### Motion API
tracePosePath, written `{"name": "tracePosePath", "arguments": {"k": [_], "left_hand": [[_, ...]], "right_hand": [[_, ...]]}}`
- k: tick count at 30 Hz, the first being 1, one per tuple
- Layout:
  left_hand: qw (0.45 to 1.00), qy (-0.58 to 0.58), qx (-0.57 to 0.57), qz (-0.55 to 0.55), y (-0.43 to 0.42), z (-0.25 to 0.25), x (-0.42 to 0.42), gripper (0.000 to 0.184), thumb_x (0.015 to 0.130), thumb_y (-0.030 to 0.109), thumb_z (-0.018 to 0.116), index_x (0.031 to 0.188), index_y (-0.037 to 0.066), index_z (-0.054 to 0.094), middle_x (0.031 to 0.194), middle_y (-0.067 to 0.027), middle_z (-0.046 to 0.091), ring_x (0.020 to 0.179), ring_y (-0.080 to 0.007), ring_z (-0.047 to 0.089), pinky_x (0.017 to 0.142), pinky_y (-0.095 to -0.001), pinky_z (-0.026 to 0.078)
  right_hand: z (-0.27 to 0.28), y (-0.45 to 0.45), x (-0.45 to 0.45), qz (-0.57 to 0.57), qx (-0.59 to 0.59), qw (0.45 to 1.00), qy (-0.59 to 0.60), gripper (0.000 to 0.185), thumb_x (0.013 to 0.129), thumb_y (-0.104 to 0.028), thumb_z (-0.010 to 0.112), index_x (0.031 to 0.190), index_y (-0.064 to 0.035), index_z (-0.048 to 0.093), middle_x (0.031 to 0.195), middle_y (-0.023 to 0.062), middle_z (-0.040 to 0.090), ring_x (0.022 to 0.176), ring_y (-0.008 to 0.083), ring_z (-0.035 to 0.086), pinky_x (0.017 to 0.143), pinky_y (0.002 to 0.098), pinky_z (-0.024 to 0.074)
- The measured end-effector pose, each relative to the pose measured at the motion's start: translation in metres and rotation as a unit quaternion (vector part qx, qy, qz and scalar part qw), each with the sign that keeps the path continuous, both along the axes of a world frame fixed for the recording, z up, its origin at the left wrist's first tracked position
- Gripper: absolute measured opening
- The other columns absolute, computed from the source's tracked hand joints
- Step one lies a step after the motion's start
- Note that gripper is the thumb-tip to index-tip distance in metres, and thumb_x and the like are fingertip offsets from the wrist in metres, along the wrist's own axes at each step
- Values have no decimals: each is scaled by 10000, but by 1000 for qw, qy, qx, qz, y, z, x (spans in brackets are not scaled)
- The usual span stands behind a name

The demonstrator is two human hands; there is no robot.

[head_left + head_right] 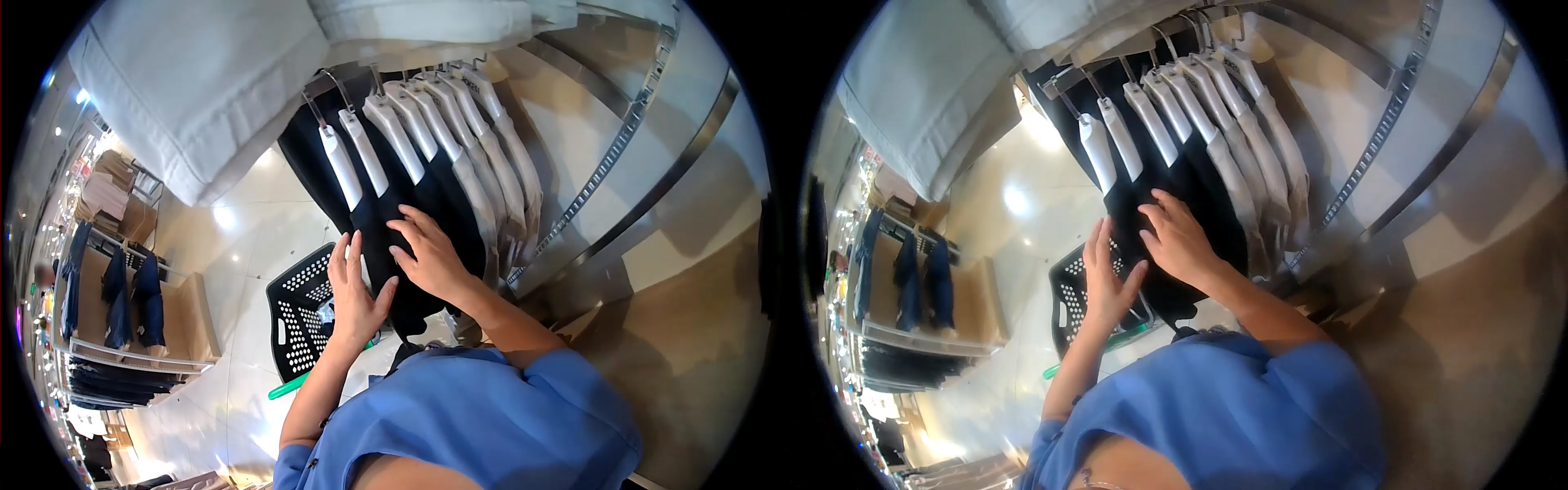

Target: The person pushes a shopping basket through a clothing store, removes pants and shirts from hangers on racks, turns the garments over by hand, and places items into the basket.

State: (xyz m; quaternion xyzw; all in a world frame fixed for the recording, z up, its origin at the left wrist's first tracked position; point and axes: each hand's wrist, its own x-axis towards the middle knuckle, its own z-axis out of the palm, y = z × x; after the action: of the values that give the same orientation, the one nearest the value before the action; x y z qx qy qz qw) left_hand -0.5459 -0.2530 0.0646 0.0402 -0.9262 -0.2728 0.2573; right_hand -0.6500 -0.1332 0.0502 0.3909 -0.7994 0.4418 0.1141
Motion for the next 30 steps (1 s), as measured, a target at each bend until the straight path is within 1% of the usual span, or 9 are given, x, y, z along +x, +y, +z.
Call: {"name": "tracePosePath", "arguments": {"k": [3,10,13,17,19,22,25,27,30], "left_hand": [[1000,-10,-15,-22,2,-6,4,688,715,152,677,1320,80,357,1324,-237,279,1219,-396,267,1004,-472,241],[995,-16,76,-65,0,-17,20,556,749,44,614,1273,79,433,1109,-198,515,984,-321,535,835,-352,438],[996,-7,86,-22,-19,-35,34,348,763,-17,565,1103,52,573,853,-122,646,762,-229,633,702,-293,488],[987,-52,136,62,-39,-63,69,119,786,22,575,876,15,654,809,-113,654,729,-201,640,677,-268,485],[979,-67,164,97,-48,-81,81,114,796,42,584,883,11,652,805,-111,655,723,-194,639,671,-264,480],[977,-80,144,138,-47,-83,90,112,797,43,587,882,10,652,805,-101,657,701,-175,629,600,-250,471],[970,-100,164,151,-46,-85,95,107,803,42,581,877,6,648,799,-97,656,690,-153,620,580,-242,464],[965,-87,197,150,-43,-91,97,99,807,43,578,868,4,646,782,-93,653,669,-142,609,576,-239,463],[963,-72,208,155,-36,-91,97,93,811,44,575,859,2,643,751,-84,651,640,-126,602,570,-237,460]], "right_hand": [[4,3,-2,15,-14,1000,9,323,782,-103,615,1083,-26,528,1214,169,465,1105,335,465,928,386,389],[3,12,-8,38,-14,998,52,209,781,-87,603,983,-38,583,1154,135,519,1017,298,536,862,358,443],[22,27,-31,-24,-75,989,127,154,783,-78,596,933,-46,599,1035,129,584,957,295,567,826,345,459],[41,73,-89,-225,-66,952,195,216,804,-70,556,1016,-29,560,1028,157,582,959,322,564,825,364,452],[23,91,-119,-340,4,928,151,335,822,-140,529,1133,-19,495,1049,176,574,995,350,529,868,390,427],[-8,109,-158,-369,95,923,48,451,823,-222,538,1206,-1,447,1103,218,550,1032,363,515,879,412,416],[11,112,-155,-294,126,938,-135,520,816,-280,551,1236,4,432,1141,245,525,1046,372,512,888,415,408],[-2,117,-168,-158,-36,951,-263,513,781,-272,610,1187,13,478,1106,194,564,984,308,564,834,356,434],[4,116,-168,-83,-136,922,-353,471,728,-191,619,1120,41,499,1026,165,579,918,244,563,788,326,441]]}}
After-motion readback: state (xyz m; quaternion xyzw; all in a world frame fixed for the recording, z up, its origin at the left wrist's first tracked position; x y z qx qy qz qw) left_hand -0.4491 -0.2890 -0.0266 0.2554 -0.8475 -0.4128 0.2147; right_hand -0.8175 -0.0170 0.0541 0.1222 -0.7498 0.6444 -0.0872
